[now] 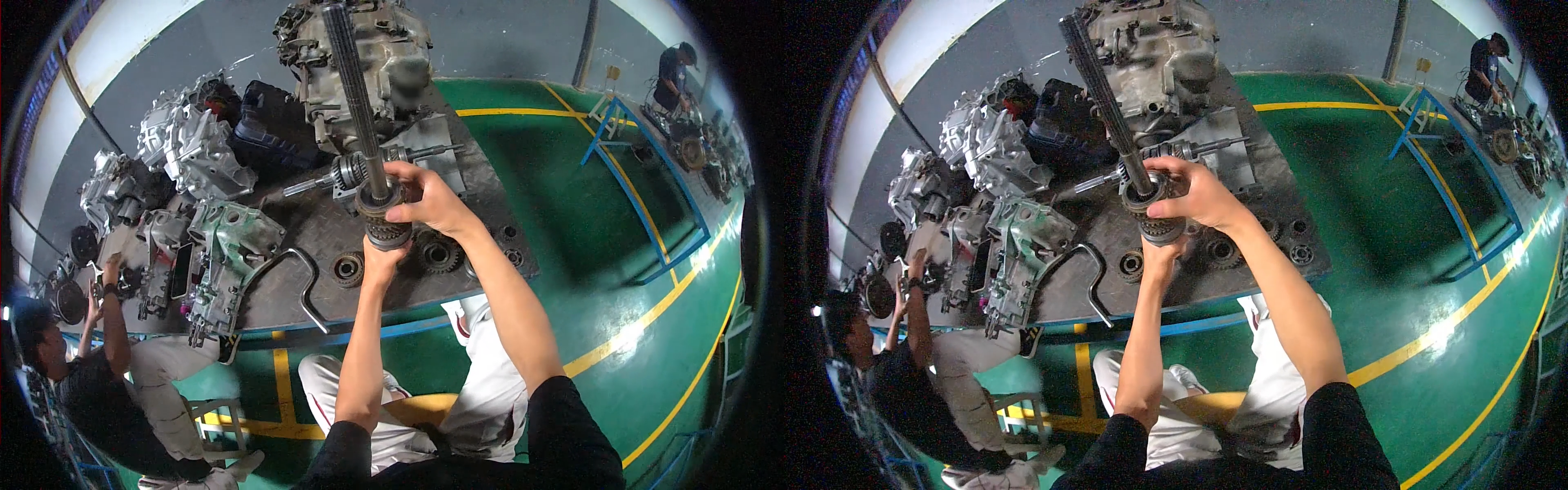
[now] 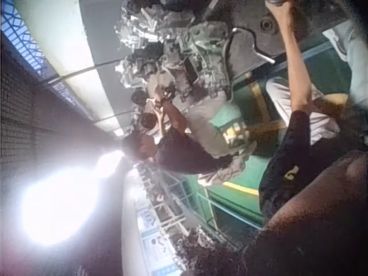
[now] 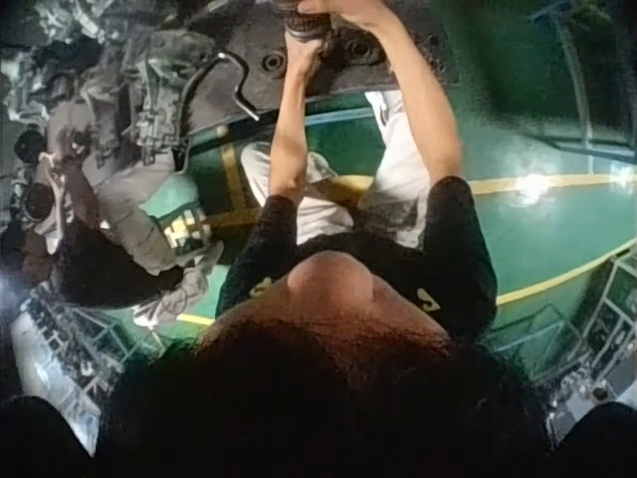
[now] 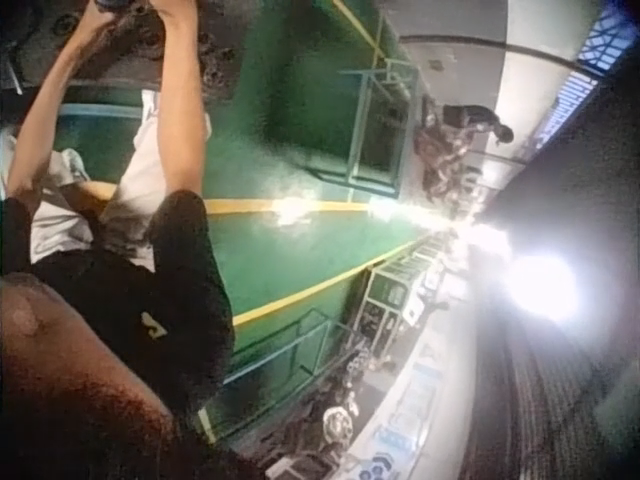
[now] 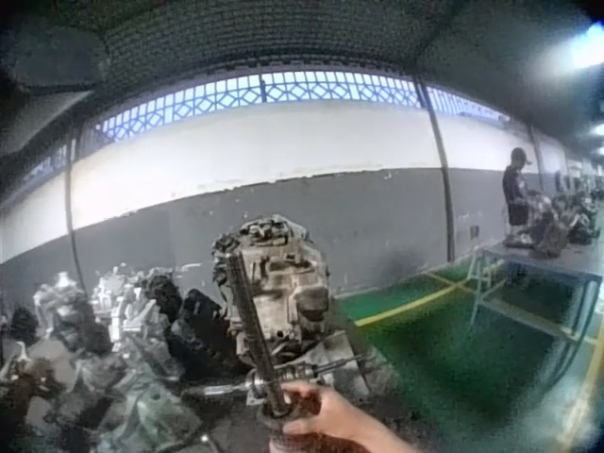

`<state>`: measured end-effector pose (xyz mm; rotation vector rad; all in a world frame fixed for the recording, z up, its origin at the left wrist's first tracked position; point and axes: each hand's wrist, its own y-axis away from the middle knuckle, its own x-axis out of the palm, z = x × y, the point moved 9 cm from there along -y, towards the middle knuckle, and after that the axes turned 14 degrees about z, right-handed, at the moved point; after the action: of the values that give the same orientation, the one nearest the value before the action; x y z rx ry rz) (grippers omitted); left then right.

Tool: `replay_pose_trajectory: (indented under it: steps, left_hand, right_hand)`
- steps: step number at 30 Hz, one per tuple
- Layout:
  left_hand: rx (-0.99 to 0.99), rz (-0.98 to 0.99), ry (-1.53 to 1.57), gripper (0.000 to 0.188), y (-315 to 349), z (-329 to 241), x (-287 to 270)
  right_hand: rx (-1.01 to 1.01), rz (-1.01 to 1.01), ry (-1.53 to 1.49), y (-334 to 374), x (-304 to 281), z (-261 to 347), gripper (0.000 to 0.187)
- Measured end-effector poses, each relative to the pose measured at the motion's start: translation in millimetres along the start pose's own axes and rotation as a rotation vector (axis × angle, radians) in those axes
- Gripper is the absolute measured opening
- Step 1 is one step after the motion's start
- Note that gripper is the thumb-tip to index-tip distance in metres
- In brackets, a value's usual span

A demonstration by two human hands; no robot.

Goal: The person assembles internal transmission components by sliding gear clusters and synchro rings onto a transmission main shaft by hand.

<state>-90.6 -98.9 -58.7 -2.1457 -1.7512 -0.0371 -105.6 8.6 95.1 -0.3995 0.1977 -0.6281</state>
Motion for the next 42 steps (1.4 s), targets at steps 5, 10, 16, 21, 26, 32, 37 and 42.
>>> replay_pose_trajectory:
  steps: [5,10,16,21,26,32,37,42]
  left_hand:
    - [0.008,0.023,0.054,0.058,-0.3,25.7,-16.5]
    - [0.000,0.060,0.076,0.053,-5.4,29.8,-22.4]
    - [0.043,-0.012,0.109,0.032,0.3,0.6,4.2]
    - [0.076,0.004,0.082,0.035,-2.4,-9.4,12.1]
    - [0.039,0.043,0.054,0.031,-1.5,-6.5,11.4]
    - [-0.013,0.086,0.024,0.033,-2.1,7.5,-2.3]
    - [0.095,0.054,0.158,0.023,-3.1,-2.6,9.8]
    - [0.058,0.043,0.009,0.032,0.3,14.9,-5.9]
  right_hand:
    - [-0.001,0.149,-0.261,0.4,-0.5,-18.5,0.066]
    - [-0.025,0.223,-0.456,-7.6,8.7,-18.3,0.067]
    - [-0.061,-0.152,0.765,12.6,27.0,40.7,0.081]
    - [-0.055,-0.275,0.622,17.0,17.2,23.3,0.072]
    - [-0.085,-0.166,0.459,16.1,15.2,17.8,0.072]
    - [0.025,0.037,0.325,12.8,24.1,8.1,0.079]
    - [-0.019,0.032,0.140,22.6,7.5,3.9,0.093]
    - [-0.086,-0.229,0.067,51.3,-57.9,23.4,0.049]
